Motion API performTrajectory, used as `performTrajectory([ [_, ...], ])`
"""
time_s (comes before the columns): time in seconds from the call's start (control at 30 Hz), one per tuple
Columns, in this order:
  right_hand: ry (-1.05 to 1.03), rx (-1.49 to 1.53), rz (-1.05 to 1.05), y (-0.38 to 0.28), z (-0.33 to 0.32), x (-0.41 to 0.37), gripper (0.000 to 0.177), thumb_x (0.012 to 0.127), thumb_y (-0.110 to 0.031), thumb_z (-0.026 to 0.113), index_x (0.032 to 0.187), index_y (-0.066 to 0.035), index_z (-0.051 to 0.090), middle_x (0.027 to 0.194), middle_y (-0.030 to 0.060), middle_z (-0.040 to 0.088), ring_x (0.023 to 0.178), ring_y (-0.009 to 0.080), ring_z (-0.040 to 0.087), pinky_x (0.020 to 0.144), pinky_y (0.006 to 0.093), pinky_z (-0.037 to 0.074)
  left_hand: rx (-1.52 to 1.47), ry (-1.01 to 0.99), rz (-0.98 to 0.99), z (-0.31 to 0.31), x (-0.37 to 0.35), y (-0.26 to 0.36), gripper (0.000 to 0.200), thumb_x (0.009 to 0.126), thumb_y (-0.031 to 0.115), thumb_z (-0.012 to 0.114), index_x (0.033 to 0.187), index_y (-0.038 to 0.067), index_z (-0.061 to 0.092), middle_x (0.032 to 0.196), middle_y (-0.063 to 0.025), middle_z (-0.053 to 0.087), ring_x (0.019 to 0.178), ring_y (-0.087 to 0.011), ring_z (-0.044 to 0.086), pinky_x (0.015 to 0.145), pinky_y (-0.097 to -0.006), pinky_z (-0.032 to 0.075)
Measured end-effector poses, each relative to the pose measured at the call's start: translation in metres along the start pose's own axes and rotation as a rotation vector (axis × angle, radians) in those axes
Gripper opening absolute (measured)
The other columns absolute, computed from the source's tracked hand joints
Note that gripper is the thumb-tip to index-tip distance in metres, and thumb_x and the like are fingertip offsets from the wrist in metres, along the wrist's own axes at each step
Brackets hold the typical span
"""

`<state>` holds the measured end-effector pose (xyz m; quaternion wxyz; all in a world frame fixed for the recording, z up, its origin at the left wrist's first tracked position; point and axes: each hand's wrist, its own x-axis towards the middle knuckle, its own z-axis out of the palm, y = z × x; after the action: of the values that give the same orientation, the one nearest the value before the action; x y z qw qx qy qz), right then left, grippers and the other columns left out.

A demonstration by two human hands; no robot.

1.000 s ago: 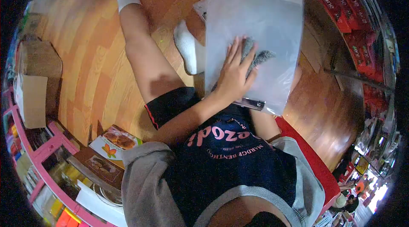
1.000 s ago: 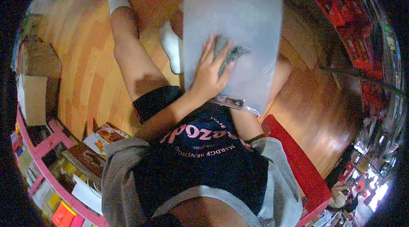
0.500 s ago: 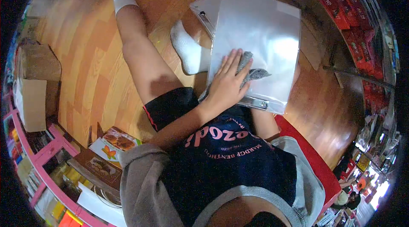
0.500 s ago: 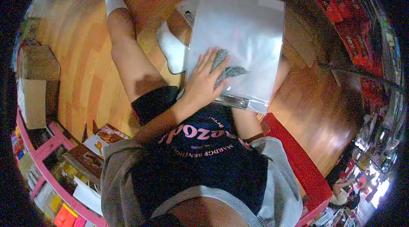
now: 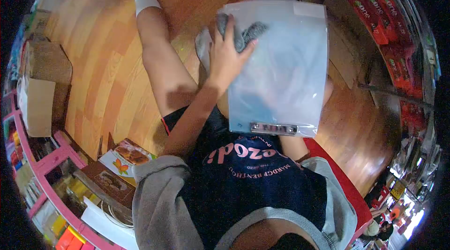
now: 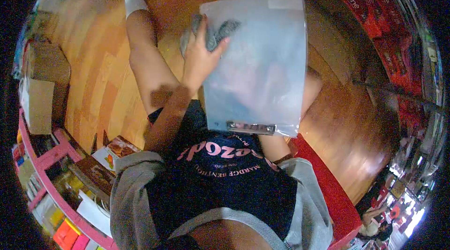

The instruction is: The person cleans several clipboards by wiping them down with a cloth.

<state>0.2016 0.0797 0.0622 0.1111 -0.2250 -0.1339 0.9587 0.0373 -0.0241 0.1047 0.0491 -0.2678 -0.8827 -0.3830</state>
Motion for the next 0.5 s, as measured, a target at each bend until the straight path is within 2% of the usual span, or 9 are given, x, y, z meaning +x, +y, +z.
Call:
performTrajectory([
  [0.03,0.003,-0.013,0.002,0.001,0.000,0.000,0.062,0.084,-0.049,0.033,0.130,-0.008,0.024,0.130,0.0124,0.033,0.119,0.0287,0.031,0.099,0.0442,0.025,-0.169,0.036,-0.048,-0.001,0.007,-0.004,0.070,0.072,0.040,0.060,0.127,0.007,0.033,0.122,-0.0282,0.036,0.112,-0.0420,0.036,0.091,-0.0446,0.033],
  [0.07,0.003,-0.012,0.003,0.001,-0.001,0.000,0.062,0.084,-0.049,0.033,0.130,-0.008,0.024,0.130,0.0124,0.033,0.119,0.0287,0.031,0.099,0.0442,0.025,-0.101,0.069,-0.038,-0.002,0.013,-0.006,0.067,0.073,0.038,0.060,0.124,0.003,0.037,0.114,-0.0285,0.044,0.104,-0.0417,0.043,0.088,-0.0411,0.036],
  [0.3,0.025,-0.025,0.023,0.008,-0.003,0.003,0.062,0.085,-0.049,0.033,0.130,-0.007,0.025,0.129,0.0125,0.034,0.119,0.0288,0.031,0.099,0.0440,0.025,-0.025,0.086,0.106,0.015,0.027,-0.032,0.061,0.071,0.039,0.062,0.116,0.000,0.046,0.111,-0.0279,0.047,0.099,-0.0387,0.049,0.085,-0.0396,0.040],
  [0.37,0.039,-0.029,0.032,0.009,-0.005,0.002,0.062,0.085,-0.049,0.033,0.130,-0.006,0.025,0.129,0.0126,0.034,0.119,0.0288,0.032,0.099,0.0440,0.025,-0.334,-0.232,-0.299,0.005,0.033,-0.035,0.068,0.070,0.037,0.063,0.119,-0.003,0.040,0.106,-0.0252,0.052,0.099,-0.0383,0.050,0.084,-0.0379,0.040],
  [0.4,0.044,-0.035,0.036,0.009,-0.004,0.002,0.063,0.085,-0.049,0.033,0.130,-0.006,0.025,0.129,0.0126,0.034,0.119,0.0288,0.032,0.099,0.0439,0.025,-0.337,-0.236,-0.293,0.003,0.032,-0.039,0.068,0.070,0.037,0.063,0.119,-0.003,0.040,0.106,-0.0252,0.052,0.099,-0.0383,0.050,0.084,-0.0379,0.040],
  [0.5,0.068,-0.057,0.043,0.012,-0.003,0.002,0.063,0.085,-0.049,0.033,0.129,-0.006,0.025,0.129,0.0127,0.034,0.119,0.0289,0.032,0.099,0.0439,0.026,-0.974,-0.121,-0.700,0.002,0.021,-0.058,0.047,0.070,0.013,0.066,0.109,-0.005,0.047,0.097,-0.0158,0.058,0.086,-0.0240,0.057,0.075,-0.0308,0.045],
])
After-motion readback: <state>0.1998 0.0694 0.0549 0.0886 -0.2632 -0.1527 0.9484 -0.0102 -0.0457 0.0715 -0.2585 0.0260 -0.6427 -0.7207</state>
